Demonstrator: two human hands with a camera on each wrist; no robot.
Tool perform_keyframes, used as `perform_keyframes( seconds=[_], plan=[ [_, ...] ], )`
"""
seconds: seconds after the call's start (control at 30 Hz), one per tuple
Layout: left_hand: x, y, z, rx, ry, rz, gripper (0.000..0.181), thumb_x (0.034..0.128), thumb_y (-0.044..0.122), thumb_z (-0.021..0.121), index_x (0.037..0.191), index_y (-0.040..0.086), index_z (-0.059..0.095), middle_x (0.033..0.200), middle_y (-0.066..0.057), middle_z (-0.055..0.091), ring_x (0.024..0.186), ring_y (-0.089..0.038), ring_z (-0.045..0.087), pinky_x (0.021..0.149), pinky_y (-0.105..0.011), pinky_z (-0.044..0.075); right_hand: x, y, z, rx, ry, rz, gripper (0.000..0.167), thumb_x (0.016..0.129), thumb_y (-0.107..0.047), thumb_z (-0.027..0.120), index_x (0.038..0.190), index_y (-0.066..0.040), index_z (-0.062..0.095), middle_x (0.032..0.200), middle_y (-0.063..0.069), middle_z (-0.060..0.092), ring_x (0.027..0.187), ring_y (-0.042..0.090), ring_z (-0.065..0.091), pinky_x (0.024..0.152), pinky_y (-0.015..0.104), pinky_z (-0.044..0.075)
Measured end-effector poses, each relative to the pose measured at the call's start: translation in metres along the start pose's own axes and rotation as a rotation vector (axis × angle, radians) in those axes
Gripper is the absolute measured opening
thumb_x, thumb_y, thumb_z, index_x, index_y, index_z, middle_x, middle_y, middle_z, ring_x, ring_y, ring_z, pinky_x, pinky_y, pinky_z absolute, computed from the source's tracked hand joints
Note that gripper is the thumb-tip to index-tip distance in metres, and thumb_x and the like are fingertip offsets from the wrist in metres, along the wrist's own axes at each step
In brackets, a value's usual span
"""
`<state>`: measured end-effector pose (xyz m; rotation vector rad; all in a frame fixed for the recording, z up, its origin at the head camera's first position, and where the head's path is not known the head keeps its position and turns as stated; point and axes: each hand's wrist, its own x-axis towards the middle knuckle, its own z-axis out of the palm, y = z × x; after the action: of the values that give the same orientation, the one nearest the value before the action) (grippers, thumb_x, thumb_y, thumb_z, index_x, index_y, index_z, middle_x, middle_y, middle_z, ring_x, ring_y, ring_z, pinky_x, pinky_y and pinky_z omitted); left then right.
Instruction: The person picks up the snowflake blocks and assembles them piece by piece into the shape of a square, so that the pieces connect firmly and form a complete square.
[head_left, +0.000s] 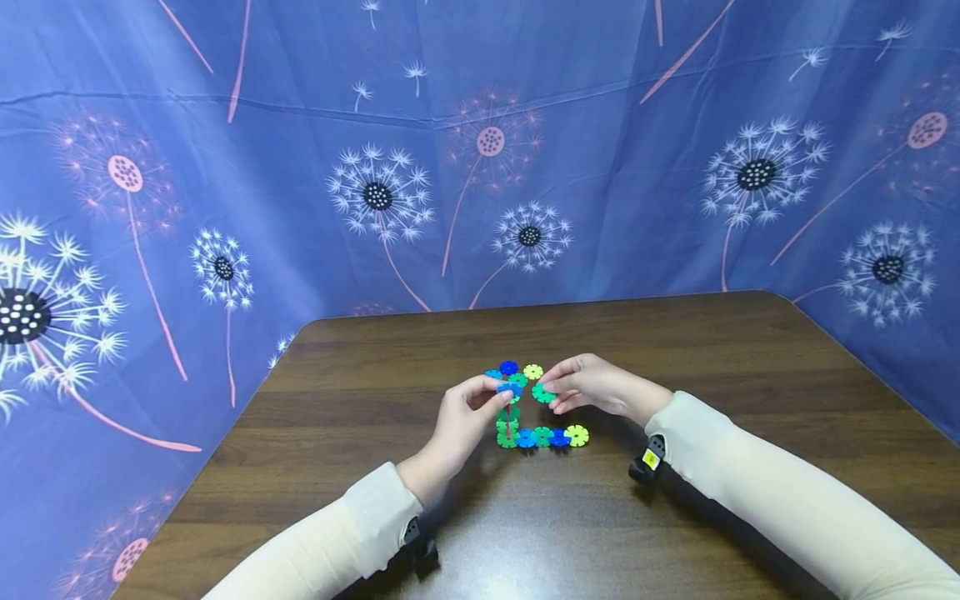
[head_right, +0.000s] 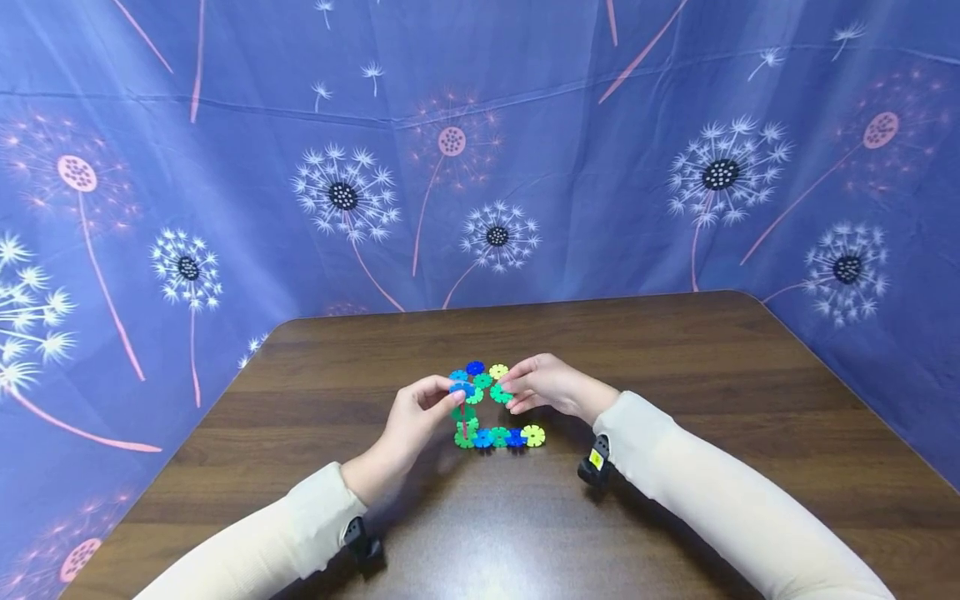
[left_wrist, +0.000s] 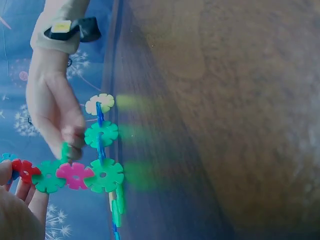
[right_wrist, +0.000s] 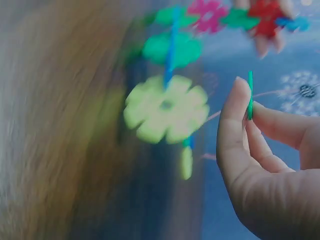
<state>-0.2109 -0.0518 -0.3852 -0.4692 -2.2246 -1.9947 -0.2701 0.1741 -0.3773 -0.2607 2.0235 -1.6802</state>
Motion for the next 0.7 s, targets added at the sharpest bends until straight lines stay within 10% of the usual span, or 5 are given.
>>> perform_keyframes(
  seconds=[0.33,0.7],
  plan=[
    [0.0,-0.001,0.002,-0.016,0.012,0.028,0.015,0.0864,0.002,0.07,0.098,-0.006,0.069,0.096,-0.024,0.07,0.081,-0.011,0.067,0.078,-0.018,0.054,-0.021,-0.02,0.013,0.059,-0.063,-0.092,0.03,0.093,-0.008,0.063,0.115,0.011,0.059,0.083,0.004,0.069,0.071,0.016,0.069,0.074,0.029,0.058],
    [-0.001,0.001,0.004,-0.03,0.011,-0.01,0.011,0.0857,0.001,0.071,0.092,-0.008,0.068,0.087,-0.026,0.07,0.079,-0.019,0.069,0.073,-0.017,0.054,-0.028,-0.031,0.021,0.067,-0.072,-0.124,0.028,0.093,-0.005,0.061,0.114,0.014,0.057,0.087,0.005,0.07,0.071,0.016,0.069,0.075,0.031,0.059]
  ],
)
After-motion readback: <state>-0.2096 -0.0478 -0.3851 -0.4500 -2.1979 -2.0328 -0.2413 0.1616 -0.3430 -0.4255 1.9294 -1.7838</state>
